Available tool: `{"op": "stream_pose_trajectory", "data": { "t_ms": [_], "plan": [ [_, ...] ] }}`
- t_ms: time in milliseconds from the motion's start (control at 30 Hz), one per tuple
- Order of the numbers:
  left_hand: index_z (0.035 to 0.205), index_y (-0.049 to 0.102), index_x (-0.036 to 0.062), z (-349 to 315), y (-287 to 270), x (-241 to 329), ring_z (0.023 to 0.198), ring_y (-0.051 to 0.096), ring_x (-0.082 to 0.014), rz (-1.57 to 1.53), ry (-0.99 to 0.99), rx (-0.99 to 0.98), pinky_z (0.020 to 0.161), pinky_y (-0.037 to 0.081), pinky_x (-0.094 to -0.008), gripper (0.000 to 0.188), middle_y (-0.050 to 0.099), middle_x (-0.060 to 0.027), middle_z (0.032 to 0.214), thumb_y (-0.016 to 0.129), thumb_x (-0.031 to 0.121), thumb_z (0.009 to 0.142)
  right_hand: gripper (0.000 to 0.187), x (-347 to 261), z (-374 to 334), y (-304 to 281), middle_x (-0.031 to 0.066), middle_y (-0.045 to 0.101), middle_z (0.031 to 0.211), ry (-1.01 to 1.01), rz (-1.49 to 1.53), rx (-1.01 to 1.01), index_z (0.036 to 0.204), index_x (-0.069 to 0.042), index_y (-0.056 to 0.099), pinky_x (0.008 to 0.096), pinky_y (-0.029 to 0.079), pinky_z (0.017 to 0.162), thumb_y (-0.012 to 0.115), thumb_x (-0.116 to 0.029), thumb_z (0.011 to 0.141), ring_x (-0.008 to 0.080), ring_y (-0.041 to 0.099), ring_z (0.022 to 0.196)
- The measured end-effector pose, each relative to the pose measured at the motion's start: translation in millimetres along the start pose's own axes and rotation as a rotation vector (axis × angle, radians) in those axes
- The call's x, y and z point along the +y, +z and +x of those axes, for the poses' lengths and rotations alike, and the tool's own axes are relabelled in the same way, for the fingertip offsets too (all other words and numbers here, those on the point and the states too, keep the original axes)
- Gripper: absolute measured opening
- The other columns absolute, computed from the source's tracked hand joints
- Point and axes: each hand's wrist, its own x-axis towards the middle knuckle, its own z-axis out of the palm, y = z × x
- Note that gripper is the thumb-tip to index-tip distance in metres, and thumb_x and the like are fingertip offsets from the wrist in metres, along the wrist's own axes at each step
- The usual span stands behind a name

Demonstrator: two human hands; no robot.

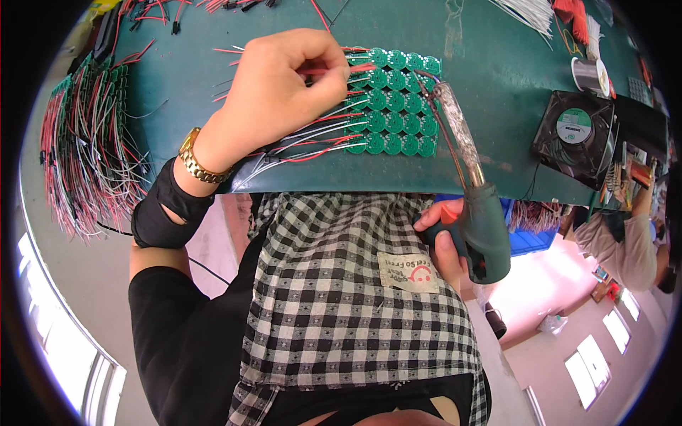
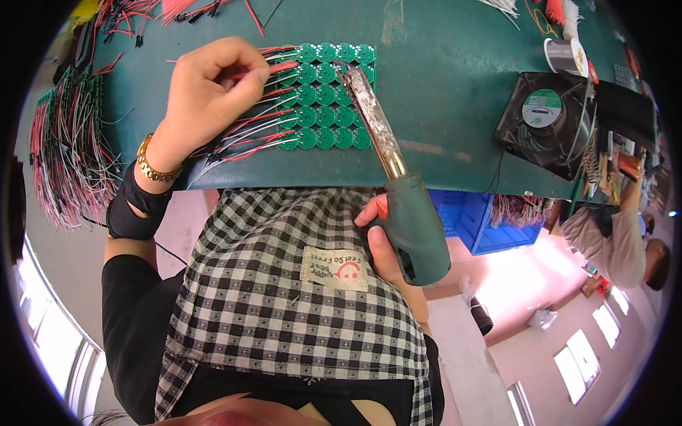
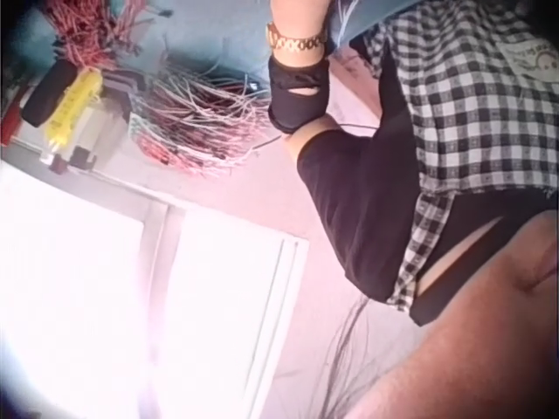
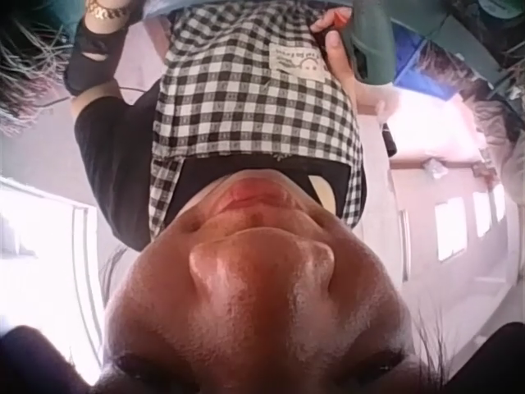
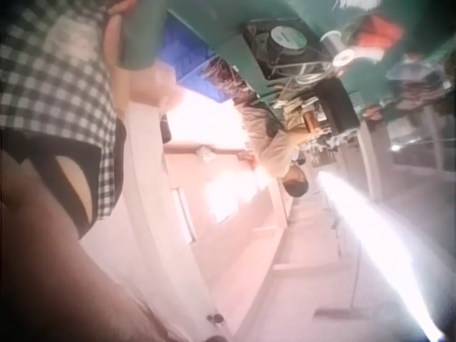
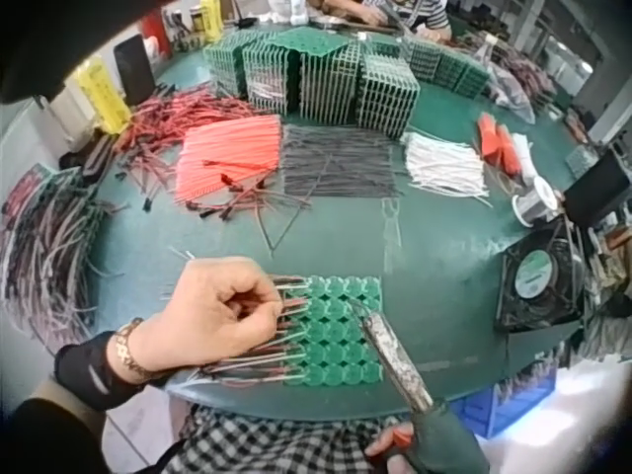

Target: The person solders wires to a circuit board using a soldering iron, sets the completed assembly aside, and then aligns and solders wires onto a new circuit board.

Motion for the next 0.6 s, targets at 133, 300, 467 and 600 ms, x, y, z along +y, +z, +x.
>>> {"op": "stream_pose_trajectory", "data": {
  "t_ms": [133, 300, 467, 600],
  "plan": [
    [0.073, 0.056, -0.0007, 2, 5, -8, 0.057, 0.048, -0.0077, 0.094, 0.013, -0.056, 0.053, 0.042, -0.0215, 0.006, 0.053, -0.0036, 0.063, 0.061, 0.002, 0.073, 0.041, -5, 5, 5, 0.0102, 0.057, 0.082, 0.079, 0.002, -0.039, 0.108, 0.001, 0.052, 0.0308, 0.046, 0.068, 0.066, -0.026, 0.081, 0.0176, 0.056, 0.074],
    [0.069, 0.058, 0.0028, 4, 9, -10, 0.052, 0.054, -0.0222, 0.103, 0.003, 0.010, 0.050, 0.042, -0.0323, 0.009, 0.055, -0.0097, 0.060, 0.062, 0.010, 0.066, 0.042, -9, 8, 15, 0.0083, 0.057, 0.083, 0.153, -0.018, -0.039, 0.108, 0.000, 0.053, 0.0296, 0.046, 0.068, 0.066, -0.027, 0.080, 0.0154, 0.055, 0.073],
    [0.069, 0.058, 0.0036, 3, 9, -12, 0.052, 0.054, -0.0230, 0.131, 0.010, 0.017, 0.050, 0.042, -0.0329, 0.010, 0.055, -0.0091, 0.060, 0.062, 0.011, 0.065, 0.039, -7, 8, 16, 0.0074, 0.057, 0.087, 0.148, 0.017, -0.039, 0.109, 0.000, 0.054, 0.0285, 0.047, 0.069, 0.066, -0.022, 0.080, 0.0142, 0.055, 0.075],
    [0.068, 0.058, 0.0034, 5, 9, -12, 0.052, 0.054, -0.0231, 0.135, 0.011, -0.002, 0.050, 0.042, -0.0335, 0.010, 0.054, -0.0094, 0.059, 0.062, 0.012, 0.065, 0.035, -8, 10, 15, 0.0074, 0.057, 0.087, 0.173, -0.013, -0.060, 0.108, 0.000, 0.054, 0.0287, 0.047, 0.071, 0.064, -0.019, 0.081, 0.0143, 0.055, 0.077]
  ]
}}
